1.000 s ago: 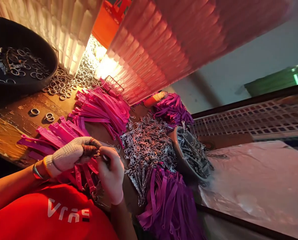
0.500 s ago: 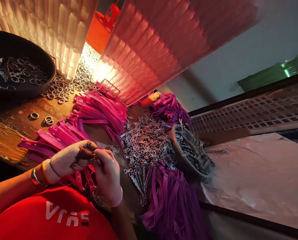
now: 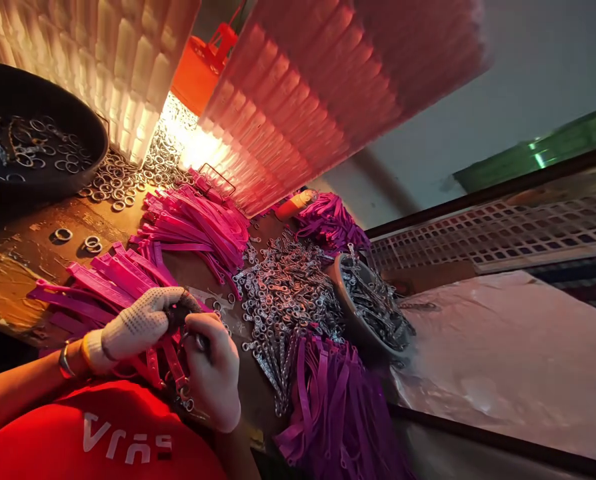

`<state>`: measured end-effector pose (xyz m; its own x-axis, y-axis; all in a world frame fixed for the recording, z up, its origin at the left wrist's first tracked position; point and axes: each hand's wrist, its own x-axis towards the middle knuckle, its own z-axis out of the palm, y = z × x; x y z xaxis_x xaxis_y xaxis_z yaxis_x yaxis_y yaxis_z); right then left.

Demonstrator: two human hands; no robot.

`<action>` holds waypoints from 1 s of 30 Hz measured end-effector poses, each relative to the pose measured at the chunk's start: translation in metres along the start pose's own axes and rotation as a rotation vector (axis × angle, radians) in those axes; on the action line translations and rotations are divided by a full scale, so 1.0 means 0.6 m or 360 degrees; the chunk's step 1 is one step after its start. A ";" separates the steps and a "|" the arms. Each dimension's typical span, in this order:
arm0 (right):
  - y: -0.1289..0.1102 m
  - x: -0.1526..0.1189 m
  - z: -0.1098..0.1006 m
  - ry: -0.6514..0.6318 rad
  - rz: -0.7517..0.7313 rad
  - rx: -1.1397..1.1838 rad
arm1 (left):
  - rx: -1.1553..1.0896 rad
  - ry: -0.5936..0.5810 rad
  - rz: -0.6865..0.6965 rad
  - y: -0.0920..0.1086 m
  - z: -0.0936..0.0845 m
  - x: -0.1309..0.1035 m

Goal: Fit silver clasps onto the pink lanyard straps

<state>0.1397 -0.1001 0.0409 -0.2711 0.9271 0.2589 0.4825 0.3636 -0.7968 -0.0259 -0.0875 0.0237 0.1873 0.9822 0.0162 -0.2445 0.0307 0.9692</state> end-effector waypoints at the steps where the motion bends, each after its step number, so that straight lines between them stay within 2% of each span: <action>1: 0.004 0.001 -0.002 0.0000 0.0001 -0.0001 | -0.0118 -0.0103 -0.0136 0.003 -0.005 0.002; 4: 0.012 0.005 -0.008 0.0042 0.0153 -0.0014 | -0.0417 -0.0255 -0.0397 0.008 -0.017 0.000; 6: 0.014 0.007 -0.010 0.0067 0.0254 -0.0031 | -0.0551 -0.0239 -0.0456 0.009 -0.021 -0.004; 9: 0.017 0.007 -0.009 0.0032 0.0240 -0.0051 | -0.0586 -0.0180 -0.0525 0.010 -0.023 -0.011; 13: 0.022 0.005 -0.002 -0.0052 -0.0066 -0.0095 | -0.0521 -0.0147 -0.0417 0.003 -0.020 -0.015; 16: 0.027 0.009 0.002 -0.0135 -0.0397 -0.0187 | -0.0675 -0.0111 -0.0440 -0.012 -0.013 -0.013; 18: 0.028 0.012 0.005 -0.0206 -0.0539 -0.0256 | -0.0779 -0.0024 -0.0510 -0.021 -0.008 -0.012; 19: 0.028 0.012 0.007 -0.0229 -0.0551 -0.0255 | -0.0752 0.0046 -0.0478 -0.024 -0.006 -0.011; 21: 0.024 0.010 0.010 -0.0212 -0.0396 -0.0176 | -0.0504 0.0198 -0.0245 -0.027 -0.003 -0.008; 23: 0.019 0.005 0.014 -0.0138 -0.0037 0.0004 | -0.0194 0.0270 0.0023 -0.027 0.000 -0.004; 24: 0.017 0.002 0.016 -0.0097 0.0169 0.0139 | -0.0133 0.0269 0.0085 -0.026 0.001 -0.002; 25: 0.015 0.000 0.017 -0.0069 0.0361 0.0307 | -0.0169 0.0259 0.0073 -0.026 0.003 0.000; 27: 0.011 -0.004 0.020 -0.0065 0.0630 0.0709 | -0.0434 0.0225 -0.0102 -0.024 0.008 0.002; 29: 0.009 -0.004 0.021 -0.0113 0.0758 0.1050 | -0.0716 0.0183 -0.0263 -0.019 0.012 0.001; 30: 0.008 -0.004 0.022 -0.0155 0.0795 0.1165 | -0.0795 0.0161 -0.0273 -0.016 0.014 -0.001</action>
<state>0.1319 -0.1015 0.0294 -0.2572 0.9378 -0.2332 -0.0803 -0.2612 -0.9619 -0.0156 -0.0897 0.0164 0.1777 0.9675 -0.1799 -0.6458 0.2526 0.7205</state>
